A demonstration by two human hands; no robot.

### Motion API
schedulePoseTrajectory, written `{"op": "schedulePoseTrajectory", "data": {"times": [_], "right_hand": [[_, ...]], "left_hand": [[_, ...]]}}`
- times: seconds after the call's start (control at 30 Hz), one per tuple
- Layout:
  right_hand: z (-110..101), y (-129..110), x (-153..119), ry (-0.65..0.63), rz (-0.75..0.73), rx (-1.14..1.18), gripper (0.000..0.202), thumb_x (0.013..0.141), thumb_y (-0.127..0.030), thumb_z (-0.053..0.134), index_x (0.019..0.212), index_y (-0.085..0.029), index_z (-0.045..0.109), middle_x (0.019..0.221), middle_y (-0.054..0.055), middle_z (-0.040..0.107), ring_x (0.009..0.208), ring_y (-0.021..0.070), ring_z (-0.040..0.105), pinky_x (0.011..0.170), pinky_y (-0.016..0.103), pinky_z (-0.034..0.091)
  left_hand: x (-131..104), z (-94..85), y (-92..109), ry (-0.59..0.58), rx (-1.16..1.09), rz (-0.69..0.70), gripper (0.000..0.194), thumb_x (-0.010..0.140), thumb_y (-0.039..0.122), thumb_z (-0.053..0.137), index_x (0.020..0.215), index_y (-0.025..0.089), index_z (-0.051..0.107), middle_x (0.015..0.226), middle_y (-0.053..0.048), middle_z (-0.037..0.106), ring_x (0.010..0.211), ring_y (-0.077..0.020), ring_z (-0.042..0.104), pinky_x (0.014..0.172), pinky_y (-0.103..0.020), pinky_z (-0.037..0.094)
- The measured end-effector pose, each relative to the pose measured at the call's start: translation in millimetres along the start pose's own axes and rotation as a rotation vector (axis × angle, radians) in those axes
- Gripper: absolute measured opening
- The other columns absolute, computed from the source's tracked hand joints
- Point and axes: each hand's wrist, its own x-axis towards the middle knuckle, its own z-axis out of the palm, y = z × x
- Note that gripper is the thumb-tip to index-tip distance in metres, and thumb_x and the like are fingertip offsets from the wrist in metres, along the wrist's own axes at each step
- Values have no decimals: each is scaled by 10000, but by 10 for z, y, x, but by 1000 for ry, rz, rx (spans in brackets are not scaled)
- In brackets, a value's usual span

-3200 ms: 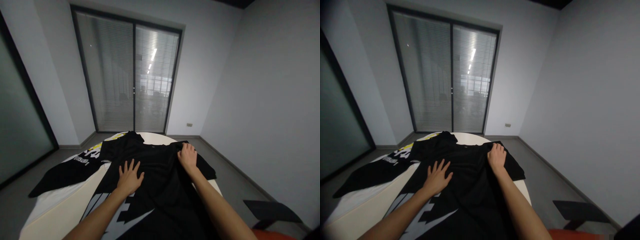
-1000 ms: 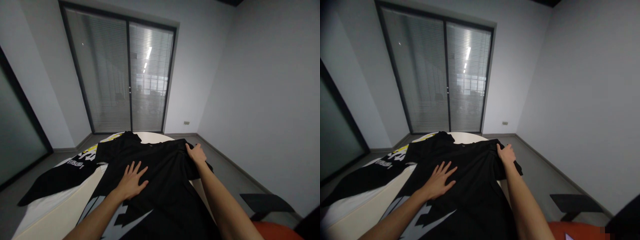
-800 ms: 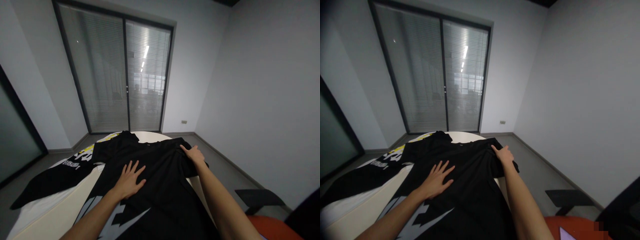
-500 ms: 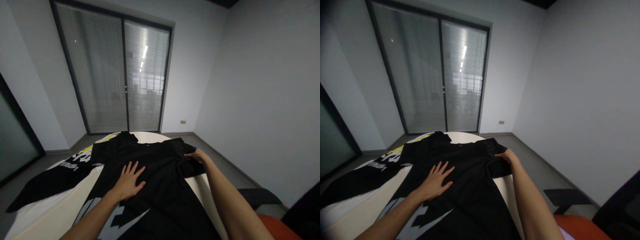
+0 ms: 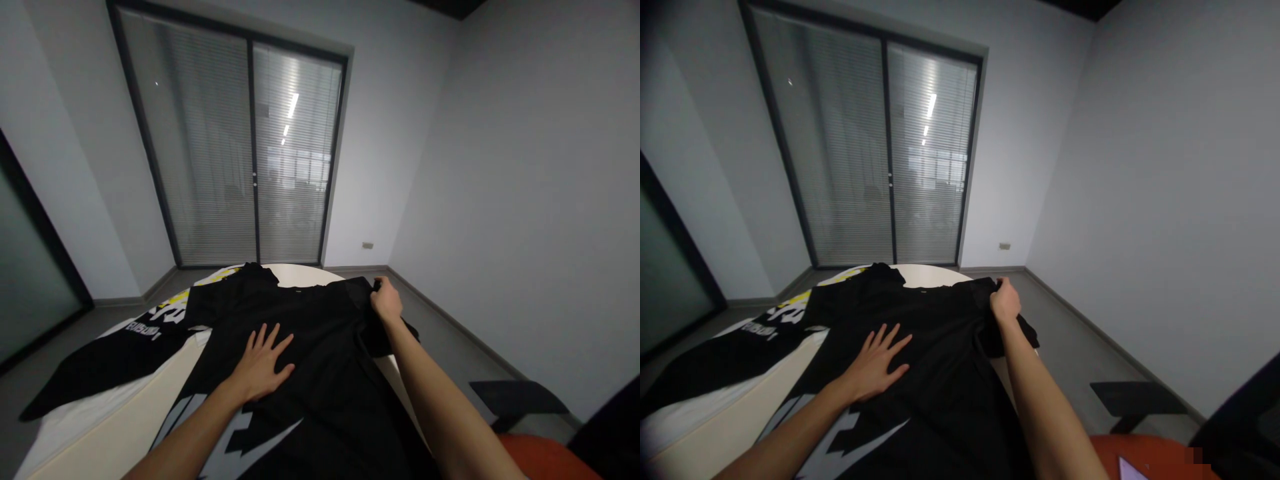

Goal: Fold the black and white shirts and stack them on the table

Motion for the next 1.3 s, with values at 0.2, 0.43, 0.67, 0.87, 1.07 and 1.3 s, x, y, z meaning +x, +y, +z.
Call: {"op": "schedulePoseTrajectory", "data": {"times": [0.2, 0.43, 0.67, 0.87, 1.07, 1.3], "right_hand": [[134, -350, -295, 71, -372, -165, 363, 945, -228, 455, 1299, -242, 534, 1147, 111, 686, 1081, 262, 622, 925, 363, 441], [428, -428, -615, -61, -605, -339, 306, 947, -179, 457, 1239, -219, 542, 1150, 111, 664, 1067, 245, 600, 883, 330, 408], [597, -508, -758, -130, -523, -416, 308, 932, -302, 532, 1199, -167, 604, 1223, 162, 622, 1132, 295, 564, 881, 373, 427], [747, -434, -641, -154, -364, -423, 623, 997, -497, 375, 1543, -198, 336, 1601, 160, 293, 1443, 354, 274, 1106, 512, 257], [831, -313, -568, -279, -324, -482, 678, 1008, -557, 275, 1586, -206, 223, 1643, 136, 197, 1495, 364, 165, 1158, 545, 136], [806, -580, -776, -111, -438, -473, 631, 996, -496, 355, 1509, -133, 413, 1600, 180, 298, 1473, 381, 212, 1155, 574, 91]], "left_hand": [[-10, -19, 9, 0, -4, 1, 679, 908, 618, 479, 1528, 368, 358, 1647, -67, 186, 1501, -399, 94, 1184, -610, 146], [-9, -40, 18, -5, -13, -2, 677, 906, 621, 483, 1525, 373, 363, 1647, -61, 183, 1503, -400, 88, 1185, -615, 129], [-6, 36, -30, 26, -16, 9, 669, 908, 636, 475, 1517, 376, 378, 1645, -69, 205, 1500, -409, 103, 1182, -616, 137], [132, 26, -157, 202, -197, -80, 577, 988, 549, 352, 1469, 253, 473, 1570, -86, 397, 1451, -293, 344, 1181, -474, 282], [361, -388, -859, 555, -142, -560, 513, 903, 440, 516, 1375, 243, 563, 1581, -150, 312, 1426, -394, 330, 1097, -550, 365], [444, -682, -1914, 462, -259, -801, 484, 863, 393, 563, 1284, 167, 639, 1313, -197, 627, 1228, -377, 573, 1018, -502, 442]]}}
